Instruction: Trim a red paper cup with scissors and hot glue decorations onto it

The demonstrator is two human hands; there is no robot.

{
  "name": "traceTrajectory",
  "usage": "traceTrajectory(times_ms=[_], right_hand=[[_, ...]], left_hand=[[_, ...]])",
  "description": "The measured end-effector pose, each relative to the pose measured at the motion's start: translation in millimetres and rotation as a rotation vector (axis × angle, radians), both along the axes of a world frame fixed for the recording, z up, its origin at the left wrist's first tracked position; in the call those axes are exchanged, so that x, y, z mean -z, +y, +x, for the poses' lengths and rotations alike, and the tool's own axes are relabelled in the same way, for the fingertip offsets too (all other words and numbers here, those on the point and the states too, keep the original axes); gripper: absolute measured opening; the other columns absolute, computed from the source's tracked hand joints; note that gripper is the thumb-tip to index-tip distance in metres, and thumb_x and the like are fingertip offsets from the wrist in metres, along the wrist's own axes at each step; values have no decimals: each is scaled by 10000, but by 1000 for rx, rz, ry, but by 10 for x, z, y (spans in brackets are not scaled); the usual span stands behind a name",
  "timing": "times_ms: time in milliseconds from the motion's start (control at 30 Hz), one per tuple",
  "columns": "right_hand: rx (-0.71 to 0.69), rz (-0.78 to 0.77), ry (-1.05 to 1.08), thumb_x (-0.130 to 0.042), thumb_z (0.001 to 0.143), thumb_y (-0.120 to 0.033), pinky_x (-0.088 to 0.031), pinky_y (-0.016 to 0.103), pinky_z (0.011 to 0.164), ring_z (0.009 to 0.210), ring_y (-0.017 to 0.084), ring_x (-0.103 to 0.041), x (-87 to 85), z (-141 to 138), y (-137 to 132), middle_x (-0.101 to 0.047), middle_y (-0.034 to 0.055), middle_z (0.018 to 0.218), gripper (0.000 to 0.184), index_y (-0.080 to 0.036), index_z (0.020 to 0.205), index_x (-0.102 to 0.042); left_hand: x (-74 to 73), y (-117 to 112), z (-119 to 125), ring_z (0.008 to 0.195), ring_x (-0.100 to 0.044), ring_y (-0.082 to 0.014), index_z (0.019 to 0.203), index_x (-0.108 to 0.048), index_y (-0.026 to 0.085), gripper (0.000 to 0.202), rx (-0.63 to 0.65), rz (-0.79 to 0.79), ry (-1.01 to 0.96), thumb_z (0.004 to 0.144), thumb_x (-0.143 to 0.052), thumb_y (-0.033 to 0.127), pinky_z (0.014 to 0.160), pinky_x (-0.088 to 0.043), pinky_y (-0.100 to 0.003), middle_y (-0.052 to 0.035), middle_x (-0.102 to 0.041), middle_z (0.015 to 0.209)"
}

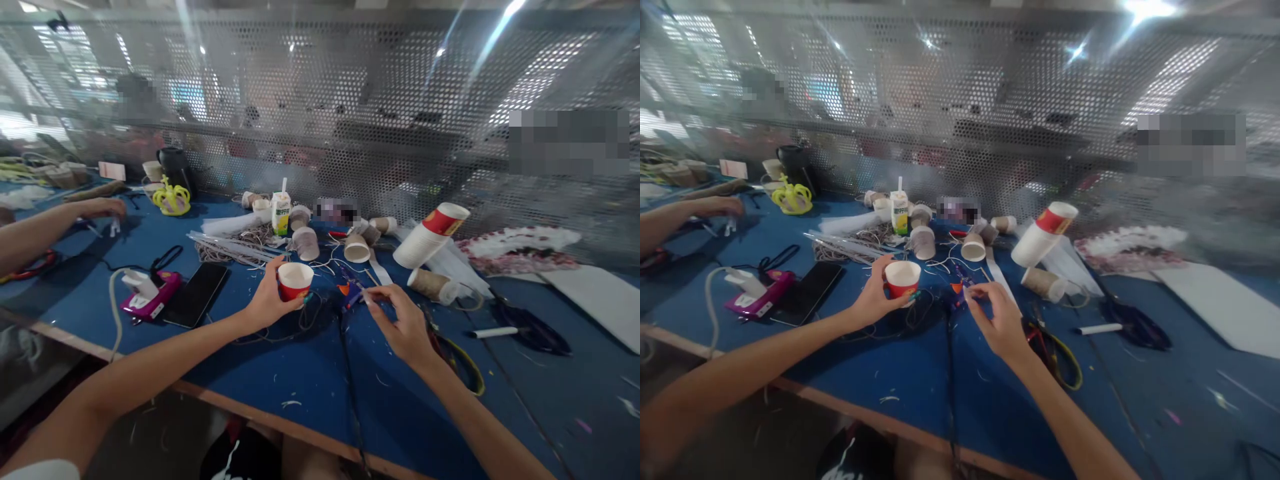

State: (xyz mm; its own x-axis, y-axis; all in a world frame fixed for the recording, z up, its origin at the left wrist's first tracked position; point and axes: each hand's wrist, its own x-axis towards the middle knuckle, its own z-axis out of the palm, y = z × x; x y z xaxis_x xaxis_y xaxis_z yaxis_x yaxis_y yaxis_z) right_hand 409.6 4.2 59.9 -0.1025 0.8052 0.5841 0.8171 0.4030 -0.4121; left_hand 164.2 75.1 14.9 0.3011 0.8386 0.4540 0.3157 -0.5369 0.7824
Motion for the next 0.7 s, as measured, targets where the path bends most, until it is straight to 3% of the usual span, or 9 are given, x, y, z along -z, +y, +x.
traceTrajectory(times_ms=[200, 333, 433, 567, 700], right_hand=[[-77, -140, 173, -509, 830, -362, -438, 439, 912, 1034, 226, -542, 81, -158, 37, -561, 85, 1094, 287, -239, 1089, -491], [-268, -347, 375, -571, 796, -353, -338, 447, 1037, 1217, 218, -431, 143, -243, 43, -465, 85, 1292, 448, -255, 1202, -409], [-398, -493, 383, -634, 746, -332, -324, 444, 1049, 1239, 225, -414, 165, -363, 39, -456, 95, 1320, 549, -241, 1231, -392], [-451, -578, 374, -610, 763, -309, -436, 405, 963, 1134, 214, -524, 162, -524, 37, -515, 114, 1266, 508, -212, 1222, -415], [-295, -472, 183, -519, 807, -320, -520, 379, 809, 1001, 214, -594, 25, -379, 285, -589, 104, 1142, 397, -209, 1186, -477]], left_hand=[[-40, -17, 2, 1173, -474, -258, 1261, -193, 197, 797, 106, -31, -173, 659, -706, 298, 998, -390, -414, -141, -413, 1254], [-38, -61, 41, 1166, -482, -250, 1254, -184, 231, 768, 213, -127, -360, 688, -685, 363, 1010, -376, -438, -131, -392, 1260], [-37, -106, 59, 1186, -461, -253, 1282, -99, 259, 837, 268, -186, -414, 691, -674, 407, 988, -403, -440, -136, -355, 1292], [-26, -125, 44, 1196, -454, -257, 1276, -158, 226, 796, 165, -105, -266, 686, -674, 363, 986, -410, -406, -134, -388, 1271], [53, -48, 21, 1165, -481, -263, 1296, -121, 181, 834, 5, -52, -97, 672, -669, 262, 1004, -376, -429, -147, -407, 1243]])
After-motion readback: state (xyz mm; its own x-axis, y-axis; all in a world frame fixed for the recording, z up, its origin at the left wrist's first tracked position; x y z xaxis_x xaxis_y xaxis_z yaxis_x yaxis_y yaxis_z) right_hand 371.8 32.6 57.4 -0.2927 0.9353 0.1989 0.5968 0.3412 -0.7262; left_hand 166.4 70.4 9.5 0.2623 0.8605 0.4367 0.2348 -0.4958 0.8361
